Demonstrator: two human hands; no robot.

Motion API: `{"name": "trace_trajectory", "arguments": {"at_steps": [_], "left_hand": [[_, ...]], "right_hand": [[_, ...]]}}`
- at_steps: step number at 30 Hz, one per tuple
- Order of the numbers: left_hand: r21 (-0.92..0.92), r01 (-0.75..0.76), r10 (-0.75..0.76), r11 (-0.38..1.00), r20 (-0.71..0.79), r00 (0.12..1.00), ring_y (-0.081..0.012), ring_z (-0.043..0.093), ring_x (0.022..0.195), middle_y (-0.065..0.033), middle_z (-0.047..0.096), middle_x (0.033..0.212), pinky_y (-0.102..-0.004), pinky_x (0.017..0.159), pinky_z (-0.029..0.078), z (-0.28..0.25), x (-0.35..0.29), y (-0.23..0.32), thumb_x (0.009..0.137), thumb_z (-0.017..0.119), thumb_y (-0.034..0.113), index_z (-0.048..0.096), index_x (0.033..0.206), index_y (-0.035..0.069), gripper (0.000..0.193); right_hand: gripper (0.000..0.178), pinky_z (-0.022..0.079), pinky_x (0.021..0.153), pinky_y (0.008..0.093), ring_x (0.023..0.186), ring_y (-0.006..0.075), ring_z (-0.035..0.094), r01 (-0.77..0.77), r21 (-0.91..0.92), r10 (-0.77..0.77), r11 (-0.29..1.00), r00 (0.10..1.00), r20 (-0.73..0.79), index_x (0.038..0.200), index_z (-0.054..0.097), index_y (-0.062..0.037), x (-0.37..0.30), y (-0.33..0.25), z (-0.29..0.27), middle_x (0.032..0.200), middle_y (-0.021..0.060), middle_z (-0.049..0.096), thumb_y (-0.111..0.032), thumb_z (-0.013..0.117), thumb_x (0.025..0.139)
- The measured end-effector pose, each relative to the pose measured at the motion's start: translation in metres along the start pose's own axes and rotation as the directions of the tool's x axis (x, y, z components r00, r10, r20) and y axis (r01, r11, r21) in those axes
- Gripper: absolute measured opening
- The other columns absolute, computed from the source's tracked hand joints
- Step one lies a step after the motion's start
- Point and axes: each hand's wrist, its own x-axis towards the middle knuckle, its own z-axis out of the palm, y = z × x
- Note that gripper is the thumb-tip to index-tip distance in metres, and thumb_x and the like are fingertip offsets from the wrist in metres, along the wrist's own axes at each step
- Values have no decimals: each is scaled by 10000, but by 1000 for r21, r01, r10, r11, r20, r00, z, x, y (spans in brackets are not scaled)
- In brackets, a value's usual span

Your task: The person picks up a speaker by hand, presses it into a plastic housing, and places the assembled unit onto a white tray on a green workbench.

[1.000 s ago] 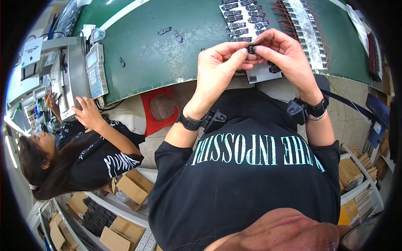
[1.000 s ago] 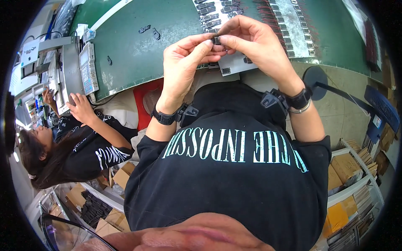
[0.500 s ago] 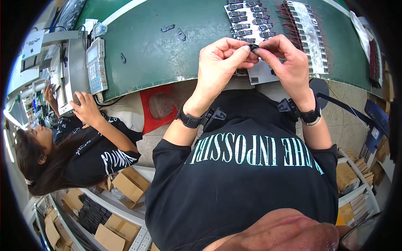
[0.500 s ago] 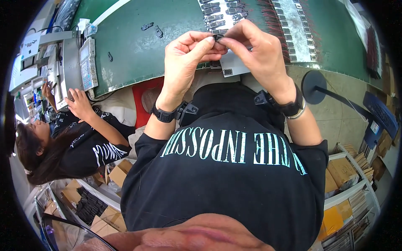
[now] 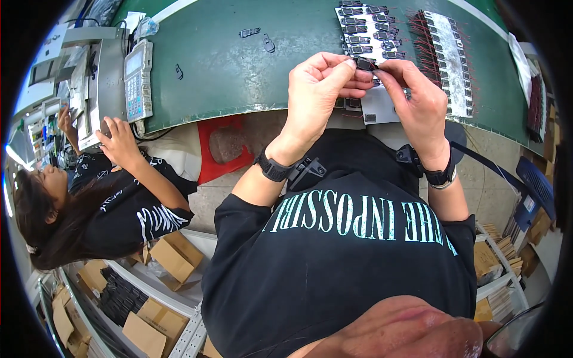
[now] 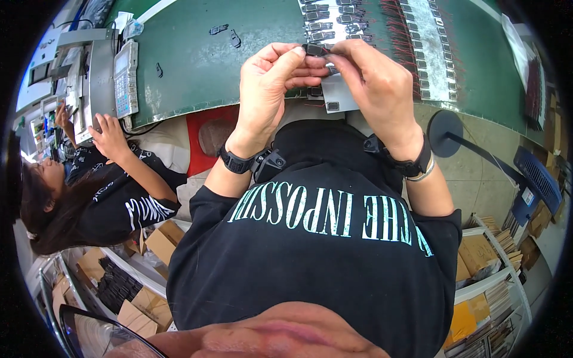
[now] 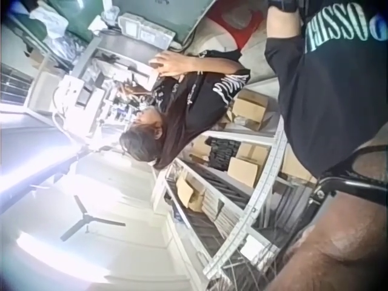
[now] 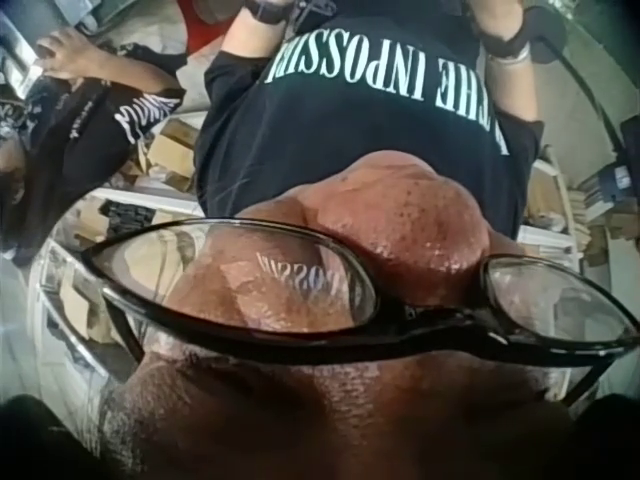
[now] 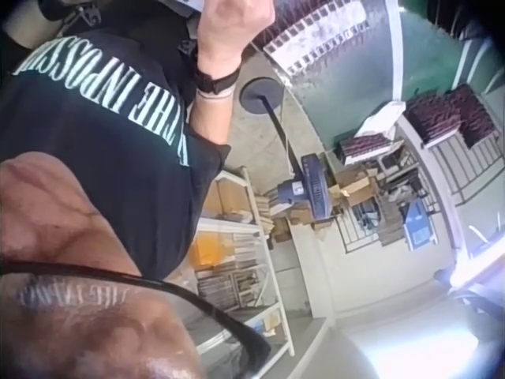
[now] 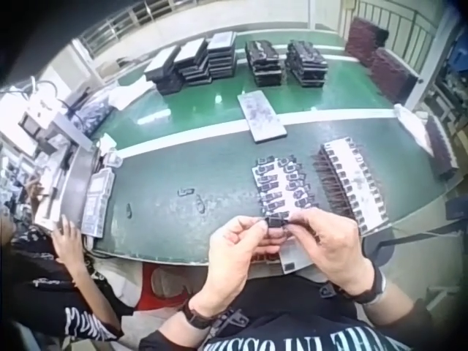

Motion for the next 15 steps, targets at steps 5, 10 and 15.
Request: {"name": "trace_trajectory", "arguments": {"at_steps": [5, 10, 15], "left_hand": [[14, -57, 57, 998, 2, 998, -248, 733, 848, -202, 717, 948, -305, 752, 608, -3, 3, -2, 981, 600, 118, 586, 1039, -28, 157], [9, -58, 58, 998, -15, 998, -246, 733, 845, -204, 716, 941, -310, 754, 609, -6, 3, -1, 988, 584, 116, 574, 1030, -43, 165], [-45, 25, -26, 999, -16, 1000, -263, 734, 858, -214, 712, 950, -321, 772, 609, -10, 1, 0, 985, 586, 143, 567, 1034, -52, 202]], "right_hand": [[181, 522, 714, 222, 799, 80, 661, -220, 202, 204, 954, 974, 97, 1097, 665, -16, 6, -11, -4, 933, 39, 703, -11, 659, 916], [186, 504, 766, 212, 866, 67, 636, -283, 385, 254, 879, 959, 125, 1130, 648, -2, 5, -8, -8, 980, 25, 681, -14, 627, 946], [202, 489, 816, 217, 920, 68, 616, -330, 430, 294, 841, 944, 148, 1163, 634, 8, 3, 1, -8, 1022, 21, 660, -26, 607, 966]]}}
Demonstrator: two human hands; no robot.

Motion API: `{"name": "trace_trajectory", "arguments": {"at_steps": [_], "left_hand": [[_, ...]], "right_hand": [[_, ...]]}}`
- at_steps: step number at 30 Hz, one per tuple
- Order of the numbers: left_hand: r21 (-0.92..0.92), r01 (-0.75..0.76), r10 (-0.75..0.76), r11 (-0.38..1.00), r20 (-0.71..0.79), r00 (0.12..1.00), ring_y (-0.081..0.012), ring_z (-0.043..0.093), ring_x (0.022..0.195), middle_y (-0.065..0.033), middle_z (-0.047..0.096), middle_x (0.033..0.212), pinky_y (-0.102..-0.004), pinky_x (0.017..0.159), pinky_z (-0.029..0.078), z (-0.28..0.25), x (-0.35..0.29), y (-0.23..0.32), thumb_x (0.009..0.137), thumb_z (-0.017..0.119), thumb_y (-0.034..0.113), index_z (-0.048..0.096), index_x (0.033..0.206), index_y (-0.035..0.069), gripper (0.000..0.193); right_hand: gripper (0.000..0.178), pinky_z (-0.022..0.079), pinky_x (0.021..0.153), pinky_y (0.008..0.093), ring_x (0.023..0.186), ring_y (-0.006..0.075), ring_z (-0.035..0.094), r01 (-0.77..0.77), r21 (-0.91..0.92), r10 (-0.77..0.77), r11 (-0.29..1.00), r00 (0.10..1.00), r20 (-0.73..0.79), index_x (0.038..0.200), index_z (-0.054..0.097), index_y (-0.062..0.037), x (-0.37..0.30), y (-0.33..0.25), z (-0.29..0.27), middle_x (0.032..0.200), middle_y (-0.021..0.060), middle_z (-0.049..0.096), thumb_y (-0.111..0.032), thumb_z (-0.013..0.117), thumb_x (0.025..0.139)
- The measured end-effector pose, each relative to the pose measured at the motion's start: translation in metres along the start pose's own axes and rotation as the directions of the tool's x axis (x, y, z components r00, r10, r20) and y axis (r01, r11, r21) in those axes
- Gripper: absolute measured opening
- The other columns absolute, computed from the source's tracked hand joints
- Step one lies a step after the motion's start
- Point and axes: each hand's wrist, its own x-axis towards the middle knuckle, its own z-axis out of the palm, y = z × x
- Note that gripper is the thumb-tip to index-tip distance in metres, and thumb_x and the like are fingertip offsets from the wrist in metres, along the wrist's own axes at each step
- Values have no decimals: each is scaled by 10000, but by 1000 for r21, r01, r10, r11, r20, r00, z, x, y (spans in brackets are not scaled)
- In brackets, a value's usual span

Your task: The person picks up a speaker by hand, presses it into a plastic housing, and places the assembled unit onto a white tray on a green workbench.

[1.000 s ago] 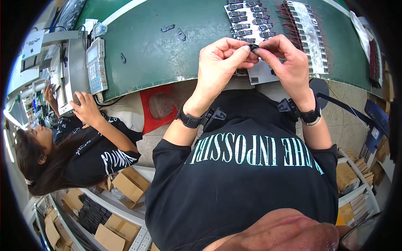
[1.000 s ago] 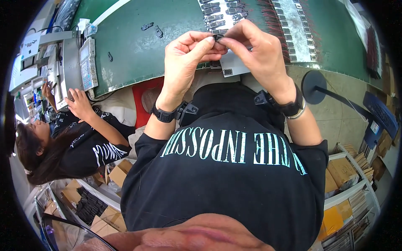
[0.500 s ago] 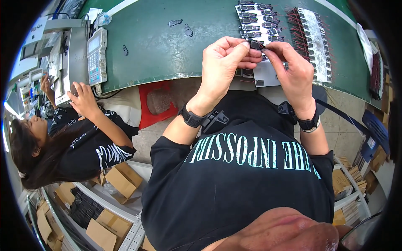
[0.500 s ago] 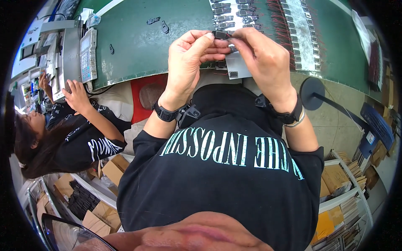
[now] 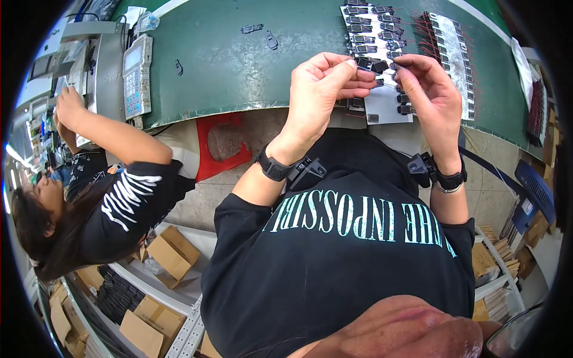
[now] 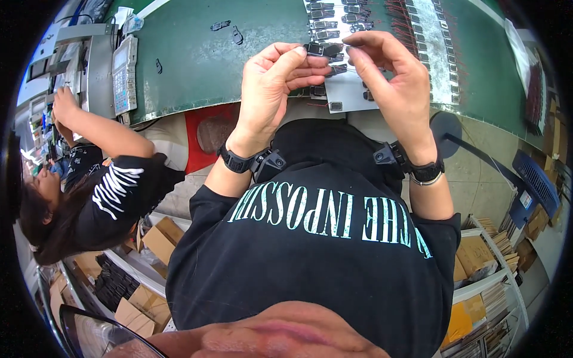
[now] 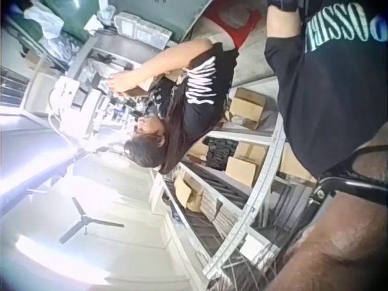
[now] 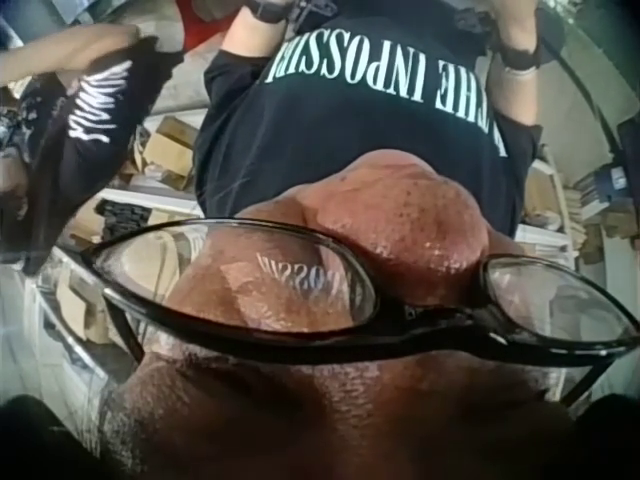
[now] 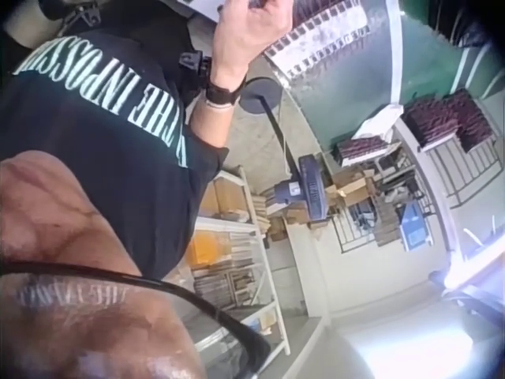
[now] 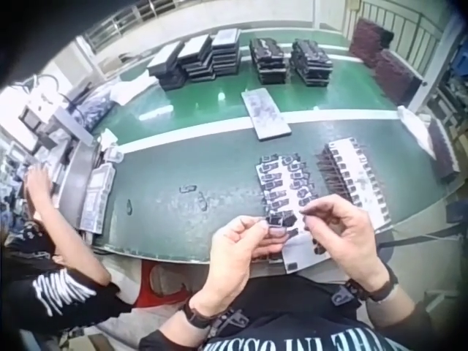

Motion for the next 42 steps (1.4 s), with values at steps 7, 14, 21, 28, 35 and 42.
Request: {"name": "trace_trajectory", "arguments": {"at_steps": [7, 14, 21, 28, 35, 42], "left_hand": [[-92, 102, -97, 991, 52, 994, -292, 732, 884, -232, 705, 981, -337, 795, 610, -4, 2, 0, 976, 596, 174, 565, 1051, -46, 235], [-179, 155, -139, 972, 96, 986, -310, 725, 920, -239, 700, 1006, -353, 816, 608, -4, 5, 3, 973, 598, 172, 569, 1058, -30, 221], [-253, -25, 12, 967, -55, 998, -278, 717, 897, -192, 701, 1006, -340, 784, 605, -31, 3, 22, 961, 611, 165, 593, 1049, 7, 181], [-354, -442, 242, 824, -486, 840, -186, 682, 818, -95, 705, 977, -288, 715, 575, -131, 6, 85, 952, 623, 165, 633, 1010, 50, 129], [-79, -605, 447, 792, -600, 663, -134, 637, 677, -83, 695, 897, -232, 543, 497, -148, -1, 136, 933, 643, 175, 631, 981, 60, 125], [762, -363, 837, 536, -422, 348, -97, 591, 622, -48, 692, 831, -231, 458, 433, -180, -54, 264, 883, 670, 181, 677, 898, 48, 134]], "right_hand": [[167, 442, 627, 176, 745, 11, 579, 51, 62, -46, 997, 996, -82, 1092, 695, -43, 0, 6, 2, 845, -39, 656, -84, 653, 936], [208, 493, 846, 248, 882, 108, 624, -73, 270, 56, 960, 996, 70, 1165, 626, 31, 3, -1, -9, 997, 53, 658, -68, 579, 988], [238, 514, 919, 340, 954, 204, 655, 42, 497, -28, 867, 999, -37, 1197, 586, 48, -7, 10, -39, 1098, 147, 656, -65, 548, 991], [214, 520, 937, 356, 952, 173, 629, 47, 520, -25, 853, 999, -49, 1190, 576, 35, 0, 22, -63, 1055, 129, 647, -53, 532, 1001], [204, 523, 929, 348, 963, 166, 622, 81, 576, -102, 814, 995, 5, 1185, 578, 29, 0, 21, -67, 1052, 127, 648, -50, 522, 1005], [199, 523, 928, 351, 953, 176, 622, 90, 535, -105, 840, 994, -3, 1175, 580, 26, -7, 13, -78, 1039, 121, 642, -62, 519, 1008]]}}
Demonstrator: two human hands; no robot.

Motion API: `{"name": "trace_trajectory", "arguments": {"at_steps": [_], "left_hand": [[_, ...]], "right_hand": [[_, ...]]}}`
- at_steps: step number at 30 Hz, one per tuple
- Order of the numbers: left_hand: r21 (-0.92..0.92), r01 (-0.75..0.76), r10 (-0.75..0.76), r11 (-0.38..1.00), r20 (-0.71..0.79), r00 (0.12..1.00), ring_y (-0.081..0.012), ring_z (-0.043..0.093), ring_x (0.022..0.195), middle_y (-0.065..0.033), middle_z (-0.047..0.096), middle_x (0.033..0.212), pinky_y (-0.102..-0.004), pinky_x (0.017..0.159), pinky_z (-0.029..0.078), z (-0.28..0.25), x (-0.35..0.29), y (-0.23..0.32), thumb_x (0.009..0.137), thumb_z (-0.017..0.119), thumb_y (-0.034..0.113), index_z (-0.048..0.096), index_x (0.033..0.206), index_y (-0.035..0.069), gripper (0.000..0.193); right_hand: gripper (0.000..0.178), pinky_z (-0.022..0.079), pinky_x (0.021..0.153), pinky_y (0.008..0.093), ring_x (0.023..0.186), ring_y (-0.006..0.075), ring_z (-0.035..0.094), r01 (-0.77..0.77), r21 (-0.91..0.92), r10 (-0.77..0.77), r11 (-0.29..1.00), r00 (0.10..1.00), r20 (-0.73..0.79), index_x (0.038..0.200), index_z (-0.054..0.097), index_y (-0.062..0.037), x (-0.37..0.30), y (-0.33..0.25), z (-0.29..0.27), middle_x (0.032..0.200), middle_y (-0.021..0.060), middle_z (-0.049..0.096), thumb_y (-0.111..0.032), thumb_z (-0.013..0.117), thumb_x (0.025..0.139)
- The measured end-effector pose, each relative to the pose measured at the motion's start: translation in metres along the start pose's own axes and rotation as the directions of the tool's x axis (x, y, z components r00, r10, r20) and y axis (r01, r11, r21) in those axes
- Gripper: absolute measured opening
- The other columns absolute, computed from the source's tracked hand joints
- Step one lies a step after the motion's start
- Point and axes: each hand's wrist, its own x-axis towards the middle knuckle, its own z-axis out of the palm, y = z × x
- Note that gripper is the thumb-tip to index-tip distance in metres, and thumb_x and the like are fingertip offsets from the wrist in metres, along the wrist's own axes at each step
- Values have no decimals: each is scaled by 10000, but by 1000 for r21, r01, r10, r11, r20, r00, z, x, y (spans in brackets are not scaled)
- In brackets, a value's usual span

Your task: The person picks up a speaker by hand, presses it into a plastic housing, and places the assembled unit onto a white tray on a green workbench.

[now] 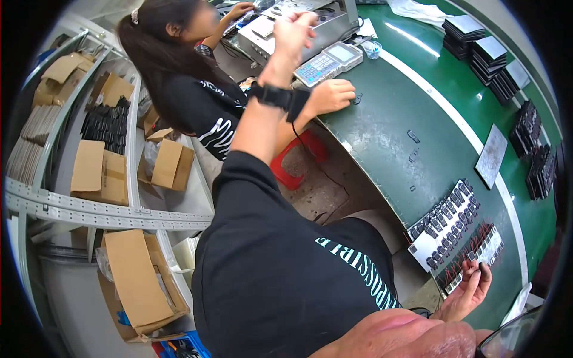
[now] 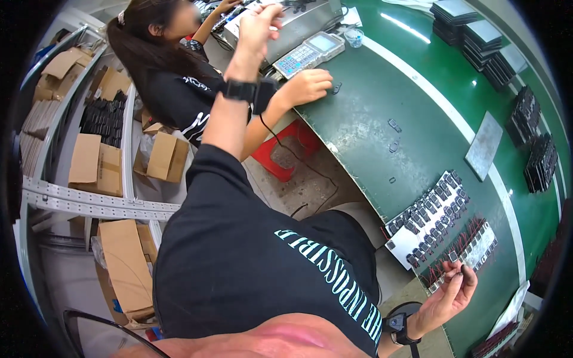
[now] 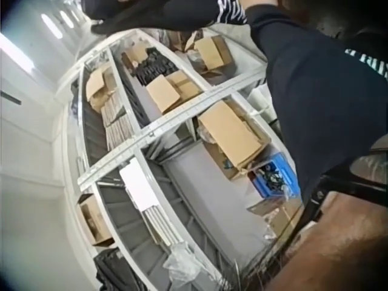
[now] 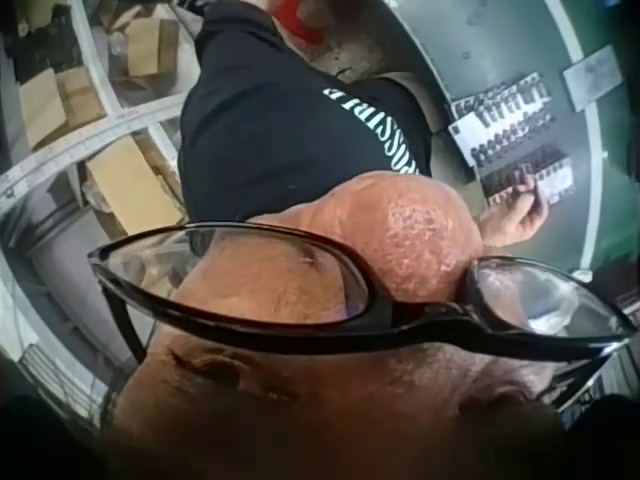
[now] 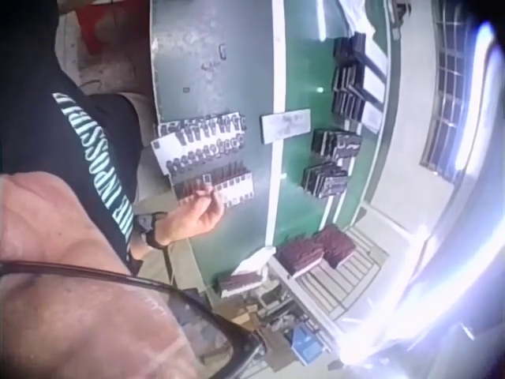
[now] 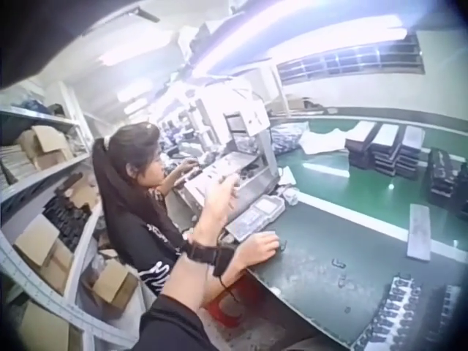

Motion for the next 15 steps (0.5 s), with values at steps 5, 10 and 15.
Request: {"name": "trace_trajectory", "arguments": {"at_steps": [5, 10, 15], "left_hand": [[371, 259, -193, 892, -204, 960, -72, 570, 607, -32, 690, 787, -218, 462, 435, -65, 83, -124, 802, 735, 253, 721, 911, 44, 236], [677, 255, 17, 691, -367, 930, -173, 640, 634, -88, 720, 826, -309, 525, 510, -137, 122, -186, 794, 715, 296, 730, 938, 34, 300], [870, 244, 143, 428, -332, 932, -262, 680, 681, -134, 731, 863, -373, 609, 546, -120, 104, -174, 830, 658, 288, 715, 1012, 28, 322]], "right_hand": [[192, 519, 928, 351, 953, 183, 622, 35, -6, -35, 999, 999, -36, 1166, 583, 23, -9, -5, 3, 1039, 123, 641, -63, 516, 1008], [188, 517, 922, 343, 947, 177, 621, 4, 35, -3, 999, 1000, -3, 1163, 585, 20, -10, -3, -2, 1026, 122, 640, -61, 517, 1007], [187, 518, 919, 341, 942, 168, 616, 1, 19, -1, 1000, 1000, -30, 1163, 586, 18, -14, -2, 7, 1009, 121, 638, -52, 522, 1002]]}}
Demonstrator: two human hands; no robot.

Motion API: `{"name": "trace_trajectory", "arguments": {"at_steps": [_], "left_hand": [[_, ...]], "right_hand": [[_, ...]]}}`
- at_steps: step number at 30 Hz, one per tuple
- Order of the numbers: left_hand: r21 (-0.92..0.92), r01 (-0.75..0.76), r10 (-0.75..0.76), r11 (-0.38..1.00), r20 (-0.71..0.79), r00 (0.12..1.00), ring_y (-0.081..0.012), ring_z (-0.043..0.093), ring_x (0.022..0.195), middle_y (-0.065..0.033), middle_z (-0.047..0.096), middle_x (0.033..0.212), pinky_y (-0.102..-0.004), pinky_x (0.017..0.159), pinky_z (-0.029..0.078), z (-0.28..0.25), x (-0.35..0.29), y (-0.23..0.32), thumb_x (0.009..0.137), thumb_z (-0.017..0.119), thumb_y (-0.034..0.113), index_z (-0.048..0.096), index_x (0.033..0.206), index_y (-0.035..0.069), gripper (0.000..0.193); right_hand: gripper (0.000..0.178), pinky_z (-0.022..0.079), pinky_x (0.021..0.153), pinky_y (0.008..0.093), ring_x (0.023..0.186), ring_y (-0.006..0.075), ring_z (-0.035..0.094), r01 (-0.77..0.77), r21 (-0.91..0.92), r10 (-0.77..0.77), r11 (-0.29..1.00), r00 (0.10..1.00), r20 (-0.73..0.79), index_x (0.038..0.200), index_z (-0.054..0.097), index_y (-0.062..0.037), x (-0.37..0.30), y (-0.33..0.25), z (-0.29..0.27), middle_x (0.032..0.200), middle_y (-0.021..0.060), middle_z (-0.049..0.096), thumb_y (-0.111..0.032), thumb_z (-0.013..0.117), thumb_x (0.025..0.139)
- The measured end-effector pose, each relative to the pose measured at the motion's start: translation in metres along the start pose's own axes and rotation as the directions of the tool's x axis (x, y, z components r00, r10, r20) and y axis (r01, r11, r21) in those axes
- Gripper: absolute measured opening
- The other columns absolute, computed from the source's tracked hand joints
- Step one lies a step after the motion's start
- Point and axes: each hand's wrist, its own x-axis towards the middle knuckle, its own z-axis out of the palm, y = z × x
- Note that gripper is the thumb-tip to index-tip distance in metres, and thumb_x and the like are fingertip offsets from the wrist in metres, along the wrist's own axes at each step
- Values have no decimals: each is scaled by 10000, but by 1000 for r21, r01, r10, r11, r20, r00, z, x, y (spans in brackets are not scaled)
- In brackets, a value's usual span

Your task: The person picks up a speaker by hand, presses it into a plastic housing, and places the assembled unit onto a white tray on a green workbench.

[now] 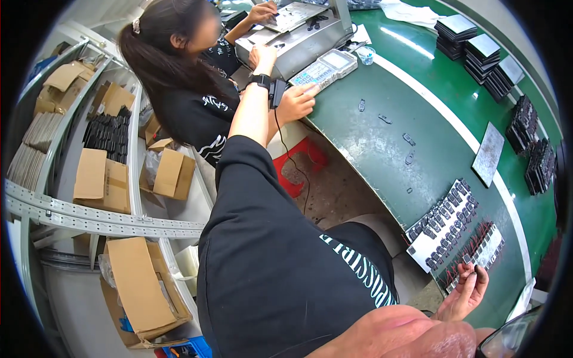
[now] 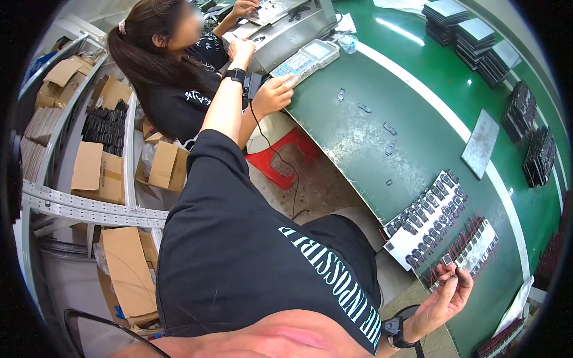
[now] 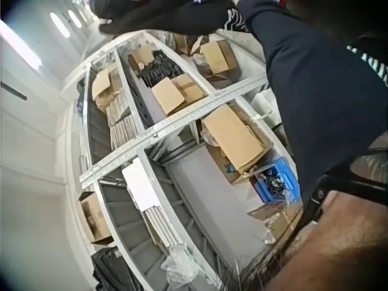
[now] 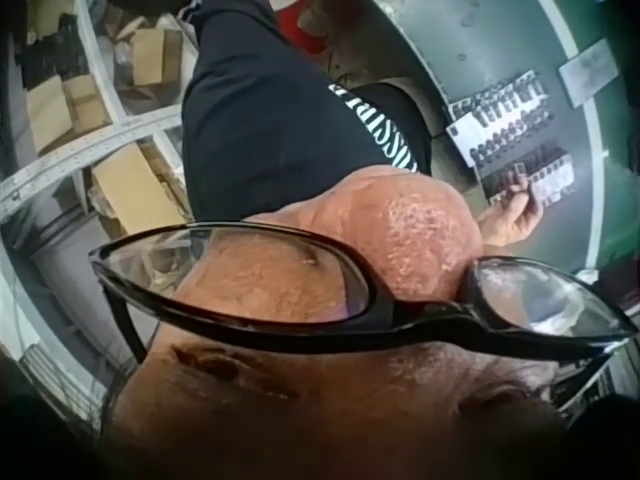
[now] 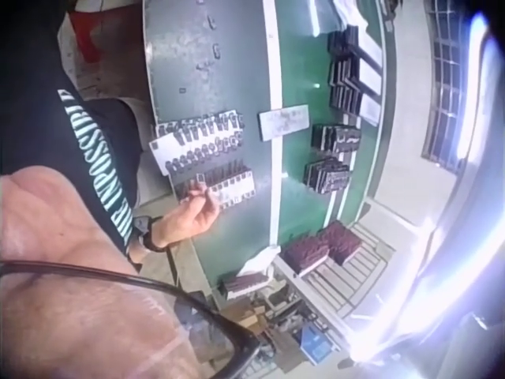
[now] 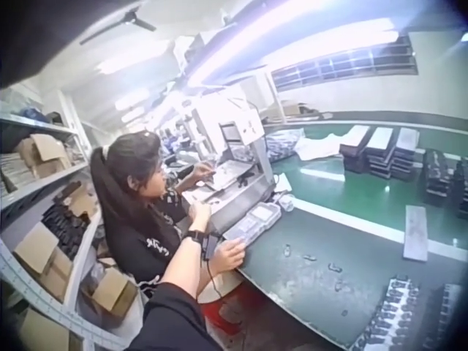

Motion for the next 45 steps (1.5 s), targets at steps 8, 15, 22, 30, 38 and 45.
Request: {"name": "trace_trajectory", "arguments": {"at_steps": [8, 15, 22, 30, 38, 45], "left_hand": [[-536, -760, 852, 369, -133, 507, -281, 670, 800, -103, 694, 874, -380, 734, 554, -138, -244, 182, 861, 683, 223, 712, 952, 99, 156], [-985, -75, 956, 154, 129, 264, -306, 704, 835, -151, 714, 957, -374, 715, 567, -183, -414, 220, 838, 751, 255, 657, 1135, 15, 393], [-994, 104, 954, 42, 70, 291, -308, 706, 827, -163, 710, 950, -359, 700, 570, -174, -433, 218, 858, 717, 137, 650, 1133, 6, 313], [-996, -71, 937, 56, 27, 349, -271, 702, 831, -124, 706, 938, -352, 699, 574, -172, -431, 214, 821, 723, 66, 661, 1072, 24, 262], [-944, -326, 929, 47, -78, 362, -254, 670, 764, -116, 665, 873, -356, 627, 554, -159, -429, 215, 809, 665, 60, 627, 1002, 53, 196], [-583, -704, 913, 405, 224, 340, -309, 659, 871, -113, 648, 914, -418, 751, 546, -78, -315, 193, 854, 671, 145, 698, 1067, 111, 217]], "right_hand": [[180, 521, 923, 338, 902, 158, 626, -82, -21, 84, 996, 994, 73, 1146, 585, 30, 7, 3, 19, 1025, 126, 646, -52, 540, 992], [158, 509, 857, 290, 888, 150, 634, -202, -62, 208, 978, 969, 133, 1121, 586, 30, 12, 10, 37, 1034, 112, 651, -44, 557, 985], [170, 495, 819, 268, 886, 146, 631, -209, -115, 223, 971, 965, 134, 1128, 579, 29, 4, 12, 35, 1023, 100, 650, -45, 578, 975], [248, 512, 878, 284, 922, 148, 633, -308, -177, 317, 935, 948, 24, 1191, 565, 32, 18, 10, 55, 1026, 84, 649, -42, 604, 957], [198, 505, 815, 239, 916, 114, 644, -304, -293, 354, 906, 926, 133, 1153, 592, 13, 14, 18, 49, 998, 46, 654, -13, 600, 956], [166, 518, 810, 247, 859, 129, 662, -260, -181, 273, 949, 960, 55, 1095, 628, 24, 9, 9, 37, 951, 70, 685, 1, 639, 931]]}}
